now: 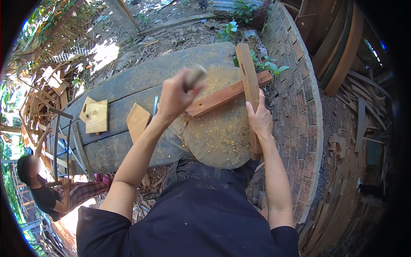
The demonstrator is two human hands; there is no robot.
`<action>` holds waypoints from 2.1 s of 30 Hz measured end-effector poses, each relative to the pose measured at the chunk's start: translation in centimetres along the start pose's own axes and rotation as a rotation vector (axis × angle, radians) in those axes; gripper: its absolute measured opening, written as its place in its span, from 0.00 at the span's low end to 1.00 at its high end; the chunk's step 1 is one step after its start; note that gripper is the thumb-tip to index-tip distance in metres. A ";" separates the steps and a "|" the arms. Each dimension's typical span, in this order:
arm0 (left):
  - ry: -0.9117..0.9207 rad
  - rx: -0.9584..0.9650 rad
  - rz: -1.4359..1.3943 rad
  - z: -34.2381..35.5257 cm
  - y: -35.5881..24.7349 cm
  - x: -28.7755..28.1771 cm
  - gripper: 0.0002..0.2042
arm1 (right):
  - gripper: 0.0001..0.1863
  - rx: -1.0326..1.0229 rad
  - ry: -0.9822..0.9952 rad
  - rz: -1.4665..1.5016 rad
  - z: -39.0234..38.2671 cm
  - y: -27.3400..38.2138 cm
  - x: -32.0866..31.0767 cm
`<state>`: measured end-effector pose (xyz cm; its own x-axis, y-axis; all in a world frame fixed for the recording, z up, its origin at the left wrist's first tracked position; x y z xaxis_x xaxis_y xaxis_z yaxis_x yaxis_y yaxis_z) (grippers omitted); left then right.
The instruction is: The person chisels a piece of wood by placing a chisel onto the wood and striking it repeatedly with a wooden block.
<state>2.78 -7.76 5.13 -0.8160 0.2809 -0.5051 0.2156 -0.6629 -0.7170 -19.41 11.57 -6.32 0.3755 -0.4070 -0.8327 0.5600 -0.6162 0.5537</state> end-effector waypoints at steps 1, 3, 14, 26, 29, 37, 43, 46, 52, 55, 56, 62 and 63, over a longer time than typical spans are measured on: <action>0.191 0.307 0.344 -0.9 -2.9 2.6 0.18 | 0.37 -0.003 -0.009 0.004 0.0 0.0 -0.2; 0.406 0.196 0.488 -3.6 -0.1 6.1 0.18 | 0.37 -0.012 -0.018 0.010 -0.1 0.3 -0.4; 0.809 0.234 0.640 -2.0 6.9 10.0 0.26 | 0.36 0.063 0.073 -0.016 -2.7 -0.9 -2.4; -0.040 -0.065 -0.548 9.0 2.4 -0.8 0.18 | 0.35 0.007 0.071 -0.077 -4.9 -0.5 -2.7; -0.285 -0.004 -0.612 7.9 1.5 -1.5 0.17 | 0.34 -0.007 0.055 -0.065 -4.8 -0.3 -2.7; -0.536 -0.084 -0.698 6.5 3.7 -0.8 0.17 | 0.34 0.028 0.076 -0.094 -4.9 -0.2 -2.5; -0.478 -0.068 -0.579 5.9 5.6 1.5 0.21 | 0.34 0.025 0.068 -0.066 -4.9 -0.3 -2.5; -0.463 -0.042 -0.523 5.6 5.2 2.1 0.20 | 0.35 0.042 0.075 -0.069 -5.1 -0.6 -2.3; -0.380 0.074 -0.542 5.6 2.8 3.0 0.17 | 0.34 0.035 0.067 -0.067 -4.9 -0.8 -2.3; -0.369 0.072 -0.526 5.6 2.6 3.0 0.17 | 0.34 0.020 0.053 -0.045 -4.7 -0.4 -2.4; -0.355 0.087 -0.532 5.5 2.4 3.0 0.16 | 0.34 0.019 0.061 -0.043 -4.7 -0.3 -2.3; -0.278 0.095 -0.364 4.5 1.0 3.8 0.14 | 0.34 0.024 0.062 0.001 -5.2 -0.7 -2.6; -0.307 0.066 -0.336 4.5 1.0 3.8 0.13 | 0.34 0.010 0.045 0.063 -5.2 -0.8 -2.9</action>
<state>-2.57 -10.50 4.68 -0.9581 0.2758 -0.0774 -0.1143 -0.6159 -0.7795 -17.12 16.76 -4.35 0.4430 -0.4148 -0.7948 0.5266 -0.5971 0.6051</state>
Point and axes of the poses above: each hand's wrist, its own z-axis towards the middle knuckle, its own x-axis out of the palm, y = z × x, the point moved 10 cm from there along z, towards the middle knuckle, and after that the axes turned 4 degrees about z, right-handed, at the moved point
